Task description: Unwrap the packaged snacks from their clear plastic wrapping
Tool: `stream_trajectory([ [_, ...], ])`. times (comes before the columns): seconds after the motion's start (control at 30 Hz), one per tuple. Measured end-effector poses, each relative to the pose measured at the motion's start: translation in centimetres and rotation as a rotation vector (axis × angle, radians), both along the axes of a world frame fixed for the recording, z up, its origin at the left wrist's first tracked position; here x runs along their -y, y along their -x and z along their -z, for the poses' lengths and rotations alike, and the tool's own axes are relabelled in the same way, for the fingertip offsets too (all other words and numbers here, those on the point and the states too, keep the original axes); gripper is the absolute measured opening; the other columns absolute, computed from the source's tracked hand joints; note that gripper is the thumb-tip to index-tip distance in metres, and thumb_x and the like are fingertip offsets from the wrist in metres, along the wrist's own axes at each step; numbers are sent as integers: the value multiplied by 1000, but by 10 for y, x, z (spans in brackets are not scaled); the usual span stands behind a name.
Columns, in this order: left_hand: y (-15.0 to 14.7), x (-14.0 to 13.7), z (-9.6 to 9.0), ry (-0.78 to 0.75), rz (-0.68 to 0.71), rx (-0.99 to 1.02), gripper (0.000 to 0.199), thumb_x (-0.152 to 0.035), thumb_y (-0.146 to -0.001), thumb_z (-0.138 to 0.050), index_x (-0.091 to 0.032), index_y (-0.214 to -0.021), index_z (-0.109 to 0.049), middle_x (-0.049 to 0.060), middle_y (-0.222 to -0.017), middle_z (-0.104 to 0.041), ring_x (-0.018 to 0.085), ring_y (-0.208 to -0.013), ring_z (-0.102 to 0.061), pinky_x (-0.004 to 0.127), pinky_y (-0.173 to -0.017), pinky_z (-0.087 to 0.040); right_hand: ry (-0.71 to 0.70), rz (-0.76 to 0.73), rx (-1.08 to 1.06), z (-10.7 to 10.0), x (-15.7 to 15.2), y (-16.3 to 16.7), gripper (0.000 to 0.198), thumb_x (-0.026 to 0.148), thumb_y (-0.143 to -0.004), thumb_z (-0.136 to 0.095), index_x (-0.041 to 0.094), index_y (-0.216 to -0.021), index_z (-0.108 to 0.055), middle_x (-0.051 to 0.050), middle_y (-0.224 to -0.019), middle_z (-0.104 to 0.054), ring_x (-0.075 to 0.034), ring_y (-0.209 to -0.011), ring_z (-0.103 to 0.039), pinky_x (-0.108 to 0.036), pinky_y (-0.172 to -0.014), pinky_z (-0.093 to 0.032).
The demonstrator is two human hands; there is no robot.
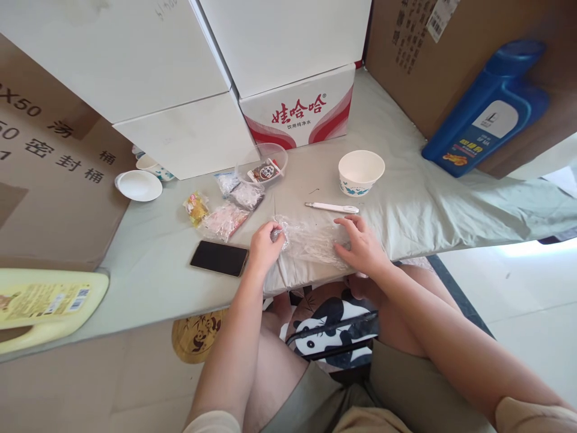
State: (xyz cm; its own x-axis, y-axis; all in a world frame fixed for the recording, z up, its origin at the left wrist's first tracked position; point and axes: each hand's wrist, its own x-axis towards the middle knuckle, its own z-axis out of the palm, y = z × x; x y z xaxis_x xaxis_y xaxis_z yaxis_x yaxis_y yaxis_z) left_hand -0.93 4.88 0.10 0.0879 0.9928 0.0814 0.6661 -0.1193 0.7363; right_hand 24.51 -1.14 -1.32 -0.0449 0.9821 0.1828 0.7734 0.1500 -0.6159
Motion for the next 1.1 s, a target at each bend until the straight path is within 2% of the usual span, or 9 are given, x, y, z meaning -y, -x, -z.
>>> stream_trajectory([
  [0.23,-10,-1,-3,49,33,399,12,-30,-75,-64,-19,-80,-63,3,-83,-68,16,-78,-62,30,-79,-49,-210,15,-84,-6,10,3,33,27,-86,-53,21,-119,-55,-17,-129,-54,-32,-124,-55,-53,-105,-43],
  [0.37,-16,0,-10,29,108,502,12,-30,-73,-66,-19,-77,-63,4,-86,-68,18,-86,-64,31,-84,-50,-221,-82,-54,-21,3,6,38,28,-87,-55,20,-124,-53,-17,-139,-54,-34,-140,-42,-55,-112,-36],
  [0.47,-21,1,-13,48,171,545,12,-30,-73,-67,-20,-75,-62,4,-85,-67,19,-88,-65,32,-86,-50,-75,-200,-54,-33,-17,11,52,30,-82,-61,19,-131,-50,-18,-147,-49,-34,-142,-40,-55,-113,-36],
  [0.53,-24,0,-14,61,202,564,12,-30,-73,-68,-20,-74,-62,4,-82,-66,19,-87,-65,32,-85,-50,90,-236,-116,-37,-32,14,65,30,-78,-65,19,-138,-45,-18,-144,-52,-32,-131,-53,-51,-107,-43],
  [0.6,-27,-1,-14,61,218,571,12,-29,-72,-68,-19,-72,-62,4,-81,-66,18,-84,-64,31,-83,-50,276,-267,-234,-36,-43,18,71,30,-77,-67,20,-142,-40,-15,-131,-62,-25,-103,-67,-43,-90,-52],
  [0.67,-29,-2,-13,58,208,576,12,-30,-73,-69,-19,-73,-64,4,-80,-67,17,-79,-63,30,-78,-50,409,-317,-347,-33,-46,20,59,33,-80,-64,20,-135,-46,-9,-110,-71,-16,-72,-66,-33,-70,-52],
  [0.77,-29,-3,-11,55,176,595,16,-35,-74,-70,-20,-75,-65,4,-81,-68,17,-78,-62,30,-76,-50,468,-450,-395,-28,-42,21,26,35,-84,-58,18,-104,-63,1,-73,-65,-11,-56,-52,-25,-55,-40],
  [0.87,-28,-4,-10,36,116,616,19,-39,-74,-72,-20,-77,-66,4,-82,-69,17,-79,-62,29,-77,-49,503,-501,-419,-26,-39,21,15,29,-86,-53,19,-83,-63,5,-58,-54,-10,-53,-46,-23,-52,-35],
  [1.1,-27,-9,-8,52,-29,663,31,-45,-68,-78,-21,-79,-61,4,-84,-69,18,-83,-65,30,-80,-51,570,-423,-654,-23,-46,25,15,28,-83,-54,21,-94,-62,4,-64,-62,-12,-55,-56,-24,-54,-42],
])
